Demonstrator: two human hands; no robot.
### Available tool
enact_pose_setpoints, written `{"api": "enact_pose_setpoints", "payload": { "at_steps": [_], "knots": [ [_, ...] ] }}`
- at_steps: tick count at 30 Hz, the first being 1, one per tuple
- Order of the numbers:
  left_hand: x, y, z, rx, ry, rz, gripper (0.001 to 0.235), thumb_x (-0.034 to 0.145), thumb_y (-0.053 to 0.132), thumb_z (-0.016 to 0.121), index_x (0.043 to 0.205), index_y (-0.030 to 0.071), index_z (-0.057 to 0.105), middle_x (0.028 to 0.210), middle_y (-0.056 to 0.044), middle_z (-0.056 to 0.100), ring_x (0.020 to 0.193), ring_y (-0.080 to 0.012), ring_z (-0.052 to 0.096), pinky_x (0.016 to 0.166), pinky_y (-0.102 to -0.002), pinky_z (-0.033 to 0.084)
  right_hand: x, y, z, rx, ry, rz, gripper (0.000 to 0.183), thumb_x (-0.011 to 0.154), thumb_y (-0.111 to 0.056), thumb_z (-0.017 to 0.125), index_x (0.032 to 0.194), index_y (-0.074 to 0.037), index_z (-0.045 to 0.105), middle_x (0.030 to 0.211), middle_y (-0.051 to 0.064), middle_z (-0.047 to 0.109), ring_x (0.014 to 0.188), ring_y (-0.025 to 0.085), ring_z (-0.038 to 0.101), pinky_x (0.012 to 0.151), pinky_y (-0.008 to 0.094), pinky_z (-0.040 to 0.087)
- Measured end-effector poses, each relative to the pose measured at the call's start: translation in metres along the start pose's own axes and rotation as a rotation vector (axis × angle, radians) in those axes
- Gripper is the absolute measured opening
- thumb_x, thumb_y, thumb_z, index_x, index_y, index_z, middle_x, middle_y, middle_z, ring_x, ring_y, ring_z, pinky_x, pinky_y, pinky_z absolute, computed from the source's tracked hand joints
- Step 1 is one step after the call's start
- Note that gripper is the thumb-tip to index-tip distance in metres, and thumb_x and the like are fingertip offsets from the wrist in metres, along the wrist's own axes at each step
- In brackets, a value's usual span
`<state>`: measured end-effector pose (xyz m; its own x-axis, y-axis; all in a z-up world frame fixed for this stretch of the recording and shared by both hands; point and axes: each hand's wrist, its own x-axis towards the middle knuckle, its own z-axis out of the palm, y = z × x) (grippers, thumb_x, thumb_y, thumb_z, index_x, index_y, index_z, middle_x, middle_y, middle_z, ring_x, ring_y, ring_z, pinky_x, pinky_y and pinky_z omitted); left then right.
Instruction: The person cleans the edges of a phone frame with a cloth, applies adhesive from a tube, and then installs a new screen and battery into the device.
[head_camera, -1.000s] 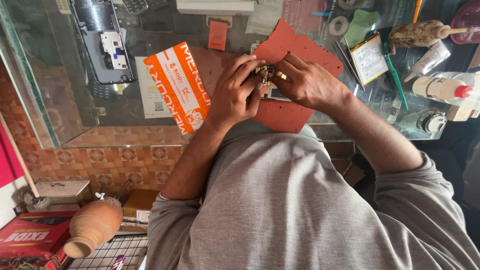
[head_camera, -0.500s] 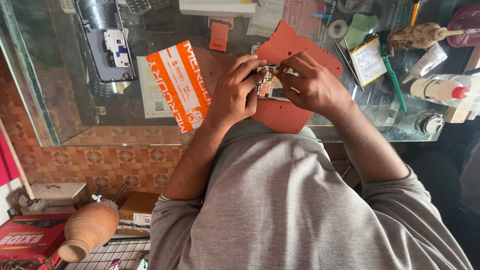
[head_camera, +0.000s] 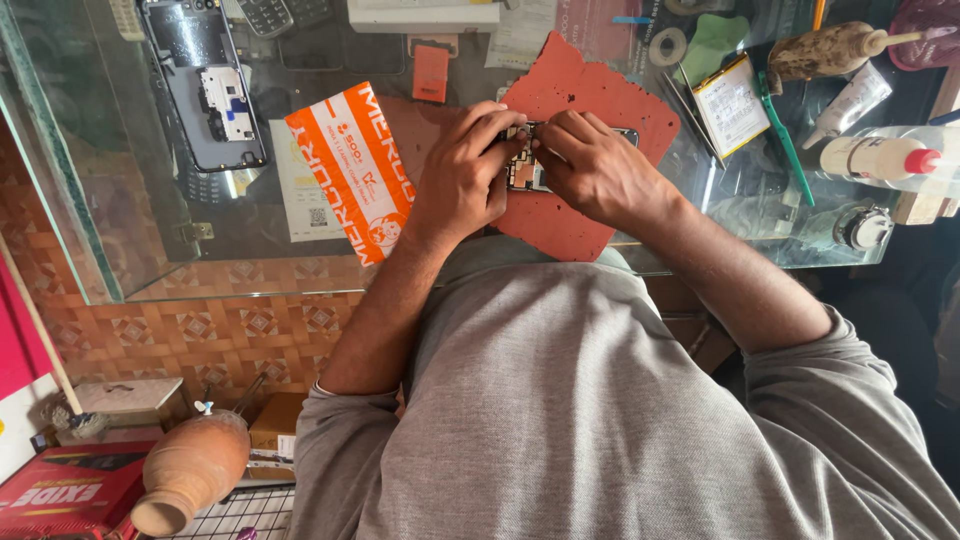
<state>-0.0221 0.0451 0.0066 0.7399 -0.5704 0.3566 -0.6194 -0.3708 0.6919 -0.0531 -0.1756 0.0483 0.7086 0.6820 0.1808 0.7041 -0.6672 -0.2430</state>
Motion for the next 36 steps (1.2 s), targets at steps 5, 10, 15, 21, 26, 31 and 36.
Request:
{"api": "enact_pose_setpoints", "payload": {
  "at_steps": [5,10,15,21,26,31,36],
  "knots": [
    [-0.003,0.001,0.005,0.062,-0.038,0.018,0.028,0.088,-0.003,0.067,0.115,-0.004,0.07,0.13,-0.009,0.063,0.131,-0.03,0.058,0.108,-0.042,0.053,-0.006,-0.006,-0.004,0.028,0.12,0.063,0.025,0.084,-0.003,0.075,0.108,0.003,0.075,0.114,0.011,0.064,0.107,0.027,0.063,0.09,0.039,0.055],
    [-0.013,0.009,0.005,0.171,-0.034,0.044,0.041,0.089,0.001,0.066,0.129,0.005,0.07,0.134,-0.01,0.061,0.137,-0.0324,0.052,0.116,-0.051,0.046,-0.033,-0.041,0.0,0.199,0.344,0.519,0.024,0.089,0.006,0.072,0.112,0.0,0.075,0.101,0.009,0.067,0.086,0.024,0.065,0.073,0.037,0.056],
    [-0.009,0.01,0.006,0.181,-0.07,0.078,0.038,0.086,0.001,0.065,0.123,0.002,0.072,0.137,-0.016,0.059,0.137,-0.0375,0.051,0.116,-0.053,0.045,-0.034,-0.052,0.026,0.053,0.24,0.662,0.032,0.093,-0.001,0.075,0.125,0.0,0.074,0.081,0.007,0.059,0.071,0.022,0.063,0.061,0.037,0.052],
    [-0.007,0.014,0.009,0.153,-0.047,0.028,0.027,0.092,0.001,0.065,0.118,0.001,0.074,0.135,-0.013,0.061,0.137,-0.0347,0.053,0.117,-0.051,0.046,-0.024,-0.053,0.038,-0.061,0.215,0.538,0.04,0.091,0.0,0.069,0.13,0.009,0.067,0.086,0.006,0.057,0.073,0.019,0.061,0.06,0.034,0.052],
    [-0.007,0.014,0.009,0.15,-0.03,0.025,0.026,0.093,0.002,0.065,0.118,0.001,0.074,0.134,-0.013,0.061,0.137,-0.0349,0.054,0.117,-0.051,0.046,-0.02,-0.053,0.04,-0.106,0.195,0.485,0.044,0.089,-0.001,0.068,0.132,0.012,0.065,0.087,0.006,0.056,0.075,0.018,0.059,0.062,0.033,0.053],
    [-0.007,0.013,0.01,0.152,-0.023,0.018,0.028,0.095,0.0,0.062,0.12,0.002,0.074,0.135,-0.012,0.062,0.137,-0.0342,0.055,0.117,-0.049,0.047,-0.021,-0.048,0.044,-0.131,0.136,0.426,0.039,0.094,0.0,0.066,0.131,0.012,0.064,0.09,0.006,0.057,0.078,0.018,0.06,0.062,0.031,0.052],
    [-0.006,0.013,0.01,0.178,-0.035,0.027,0.025,0.096,0.0,0.062,0.118,0.002,0.074,0.134,-0.012,0.062,0.135,-0.0338,0.056,0.115,-0.049,0.049,-0.02,-0.041,0.042,-0.248,-0.019,0.318,0.038,0.093,-0.002,0.063,0.126,0.018,0.064,0.094,0.011,0.06,0.079,0.018,0.06,0.061,0.03,0.052]
  ]
}}
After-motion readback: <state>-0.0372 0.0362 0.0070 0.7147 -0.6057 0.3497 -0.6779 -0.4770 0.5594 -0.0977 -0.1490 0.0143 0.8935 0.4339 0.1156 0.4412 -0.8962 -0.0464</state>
